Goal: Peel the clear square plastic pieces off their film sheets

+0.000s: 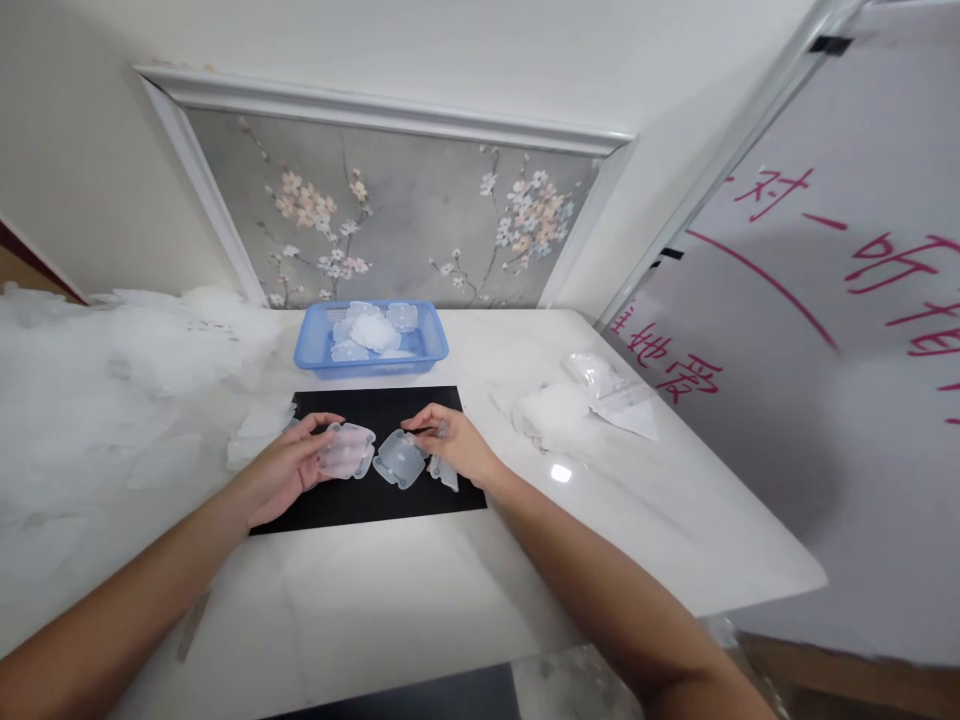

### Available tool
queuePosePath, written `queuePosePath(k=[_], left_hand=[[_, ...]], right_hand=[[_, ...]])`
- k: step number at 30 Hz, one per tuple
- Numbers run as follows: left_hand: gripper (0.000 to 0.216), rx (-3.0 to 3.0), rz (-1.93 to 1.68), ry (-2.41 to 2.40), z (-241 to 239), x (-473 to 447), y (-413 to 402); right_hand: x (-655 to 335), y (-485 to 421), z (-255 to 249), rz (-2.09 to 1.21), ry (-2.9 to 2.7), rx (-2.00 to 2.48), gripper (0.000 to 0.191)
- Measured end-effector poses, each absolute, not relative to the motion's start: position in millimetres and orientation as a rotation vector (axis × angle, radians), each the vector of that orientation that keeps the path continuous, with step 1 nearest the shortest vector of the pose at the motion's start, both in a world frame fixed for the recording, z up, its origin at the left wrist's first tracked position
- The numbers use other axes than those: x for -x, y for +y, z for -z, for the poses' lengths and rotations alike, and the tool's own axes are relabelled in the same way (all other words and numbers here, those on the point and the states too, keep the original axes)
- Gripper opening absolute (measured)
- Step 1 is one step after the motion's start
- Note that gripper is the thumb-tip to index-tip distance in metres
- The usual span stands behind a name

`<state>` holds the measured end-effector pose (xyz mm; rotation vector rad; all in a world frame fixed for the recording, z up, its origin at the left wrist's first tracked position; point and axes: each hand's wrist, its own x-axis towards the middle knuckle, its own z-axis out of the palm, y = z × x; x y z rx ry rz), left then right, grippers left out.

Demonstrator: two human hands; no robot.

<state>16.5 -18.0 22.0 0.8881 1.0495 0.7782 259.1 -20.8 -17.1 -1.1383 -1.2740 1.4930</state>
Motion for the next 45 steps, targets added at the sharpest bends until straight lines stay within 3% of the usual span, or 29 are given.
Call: queuePosePath(k=[7, 12, 14, 16, 18, 23, 28, 31, 36, 40, 45], left_hand=[[0.042, -0.674, -0.729, 0.801, -24.9, -20.8, -19.2], [0.046, -0.701, -0.731, 0.799, -26.3, -25.0, -23.0], [0.049, -0.728, -0.725, 0.79, -26.7, -26.6, -24.7], [0.05, -0.834, -0.707, 0.818, -27.7, -23.5, -24.5], [0.046, -1.128, -0.692, 0.928, -28.9, -13.3, -21.1], [0.026, -2.101, -0.457, 1.232, -29.7, 26.1, -3.9], [0.011, -2.399, -0.192, 1.206, -32.8, 32.9, 0.0], [0.006, -2.454, -0.209, 1.189, -35.6, 26.6, -1.7], [0.018, -2.455, -0.373, 1.221, -36.9, 15.5, -1.1], [0.012, -2.084, -0.645, 1.332, -36.8, 2.6, -8.7], [0.025, -1.589, -0.791, 1.283, -32.5, -9.9, -17.2]], right_hand=[[-259.8, -26.3, 9.3, -1.271, -1.468, 1.204, 0.012], [-250.0, -37.9, 7.1, -0.998, -1.853, 1.108, 0.045], [-242.8, -42.0, 8.4, -0.91, -1.934, 1.042, 0.037], [-236.8, -44.9, 8.4, -0.863, -1.873, 1.035, 0.017], [-234.1, -45.8, 6.9, -0.94, -1.693, 1.08, 0.013], [-242.5, -39.0, 3.2, -1.544, -1.161, 1.256, 0.02], [-251.8, -31.1, 3.7, -1.733, -0.983, 1.277, 0.03], [-253.7, -29.7, 4.2, -1.729, -0.969, 1.282, 0.027], [-254.0, -29.0, 4.9, -1.706, -1.009, 1.278, 0.023], [-254.1, -28.2, 7.4, -1.652, -1.046, 1.28, 0.027], [-255.2, -27.7, 9.1, -1.607, -1.101, 1.33, 0.028]])
